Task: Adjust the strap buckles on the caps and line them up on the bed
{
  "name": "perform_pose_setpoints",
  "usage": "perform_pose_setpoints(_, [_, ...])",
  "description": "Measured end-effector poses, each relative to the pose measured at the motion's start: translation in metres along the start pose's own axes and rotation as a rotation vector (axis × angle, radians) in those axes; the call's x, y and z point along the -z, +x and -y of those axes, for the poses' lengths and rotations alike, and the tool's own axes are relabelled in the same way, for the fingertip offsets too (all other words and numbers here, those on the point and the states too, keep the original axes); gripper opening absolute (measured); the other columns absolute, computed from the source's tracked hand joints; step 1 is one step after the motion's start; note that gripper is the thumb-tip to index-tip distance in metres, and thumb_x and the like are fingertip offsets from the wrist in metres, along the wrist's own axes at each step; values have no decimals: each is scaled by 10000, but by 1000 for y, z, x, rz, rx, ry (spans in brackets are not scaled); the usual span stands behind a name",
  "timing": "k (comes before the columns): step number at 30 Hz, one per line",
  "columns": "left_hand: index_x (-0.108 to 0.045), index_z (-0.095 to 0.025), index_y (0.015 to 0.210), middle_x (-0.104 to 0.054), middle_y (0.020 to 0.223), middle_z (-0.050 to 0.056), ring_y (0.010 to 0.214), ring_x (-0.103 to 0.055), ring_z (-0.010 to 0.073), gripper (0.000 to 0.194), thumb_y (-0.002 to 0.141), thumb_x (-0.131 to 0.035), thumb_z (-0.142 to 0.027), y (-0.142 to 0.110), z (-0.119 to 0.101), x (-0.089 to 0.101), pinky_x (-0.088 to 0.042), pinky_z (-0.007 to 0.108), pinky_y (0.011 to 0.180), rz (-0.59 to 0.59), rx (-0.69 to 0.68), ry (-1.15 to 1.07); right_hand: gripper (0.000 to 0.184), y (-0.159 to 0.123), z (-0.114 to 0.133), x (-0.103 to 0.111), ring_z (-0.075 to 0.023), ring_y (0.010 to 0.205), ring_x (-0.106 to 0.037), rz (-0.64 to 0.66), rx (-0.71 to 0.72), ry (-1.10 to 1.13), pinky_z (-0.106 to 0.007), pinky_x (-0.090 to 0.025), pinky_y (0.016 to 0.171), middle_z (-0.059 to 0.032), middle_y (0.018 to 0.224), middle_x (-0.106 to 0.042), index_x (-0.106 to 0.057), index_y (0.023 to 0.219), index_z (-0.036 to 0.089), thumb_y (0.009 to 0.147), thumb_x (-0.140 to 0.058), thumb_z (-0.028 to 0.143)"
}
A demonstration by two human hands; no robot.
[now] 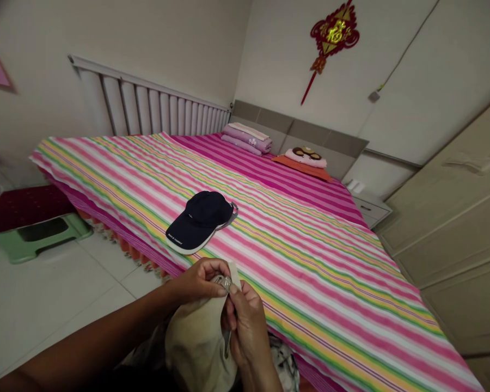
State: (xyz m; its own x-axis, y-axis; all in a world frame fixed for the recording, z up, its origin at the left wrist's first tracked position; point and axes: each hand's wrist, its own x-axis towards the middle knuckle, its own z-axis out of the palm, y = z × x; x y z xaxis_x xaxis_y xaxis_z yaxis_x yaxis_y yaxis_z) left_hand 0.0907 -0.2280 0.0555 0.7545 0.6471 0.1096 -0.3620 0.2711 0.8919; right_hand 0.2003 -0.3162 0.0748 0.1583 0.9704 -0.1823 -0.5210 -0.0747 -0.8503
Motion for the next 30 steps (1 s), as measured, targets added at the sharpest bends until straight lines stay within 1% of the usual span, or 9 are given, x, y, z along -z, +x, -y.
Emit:
perform_pose_setpoints(2, [-595, -127, 774, -584, 676, -14, 620, -509, 74, 284, 541, -751, -171, -1, 1, -1, -368, 186, 600, -20, -15, 15, 263, 0, -2, 0, -44, 320, -201, 18, 10, -1, -175, -186, 346, 95, 341, -340, -474, 631, 183, 710, -617, 388])
perform_pose_setpoints(4, [-599, -125, 767, -591, 681, -10, 618, -514, 74, 276, 543, -751, -182, -2, 0, -2, -373, 187, 602, -33, -12, -18, 252, 0, -3, 0, -44, 328, -198, 31, 16, 1, -176, -173, 352, 93, 352, -350, -480, 657, 180, 720, -612, 384])
perform_pose_setpoints(9, [-611, -114, 745, -617, 689, 17, 601, -545, 86, 277, 521, -758, -183, -1, -2, -3, -401, 198, 594, -85, 2, -203, 243, -2, -1, 0, -44, 352, -194, 0, 48, 18, -181, -176, 380, 82, 386, -384, -469, 666, 179, 756, -579, 376])
perform_pose_setpoints(12, [-607, -107, 749, -624, 671, 35, 568, -556, 100, 272, 525, -747, -172, 1, 0, -3, -417, 209, 558, -68, 35, -332, 250, -2, 0, 2, -55, 355, -208, -14, 60, 36, -186, -192, 386, 81, 377, -371, -460, 642, 185, 762, -567, 376])
perform_pose_setpoints(14, [-602, -105, 752, -626, 665, 43, 573, -571, 115, 260, 537, -734, -167, 3, 2, -3, -438, 226, 566, -45, 39, -417, 254, -2, 0, 4, -58, 358, -224, -22, 68, 37, -184, -206, 392, 80, 373, -366, -462, 621, 183, 754, -575, 367])
perform_pose_setpoints(18, [-593, -109, 755, -614, 628, 28, 583, -601, 137, 262, 540, -730, -168, 5, 7, -4, -463, 235, 580, -22, 45, -532, 248, -2, 0, 7, -57, 360, -250, -42, 69, 45, -183, -223, 400, 76, 376, -377, -461, 594, 182, 729, -601, 337])
perform_pose_setpoints(21, [-588, -109, 767, -611, 633, 20, 573, -607, 136, 274, 541, -731, -171, 6, 11, -1, -470, 229, 570, -18, 47, -557, 246, -1, 0, 8, -59, 353, -253, -40, 60, 55, -188, -227, 398, 73, 371, -385, -454, 581, 186, 716, -604, 327])
perform_pose_setpoints(25, [-576, -110, 780, -605, 639, 22, 564, -605, 143, 254, 581, -710, -193, 7, 15, 1, -473, 240, 551, -2, 48, -544, 245, 1, -1, 6, -54, 351, -251, -42, 44, 50, -182, -214, 389, 70, 372, -394, -448, 568, 185, 689, -619, 314])
perform_pose_setpoints(30, [-572, -102, 760, -601, 624, 22, 550, -600, 139, 240, 584, -709, -191, 6, 15, -2, -474, 237, 549, -16, 35, -562, 241, 1, -1, 4, -41, 361, -253, -52, 40, 40, -165, -209, 390, 62, 393, -421, -440, 544, 174, 670, -617, 278])
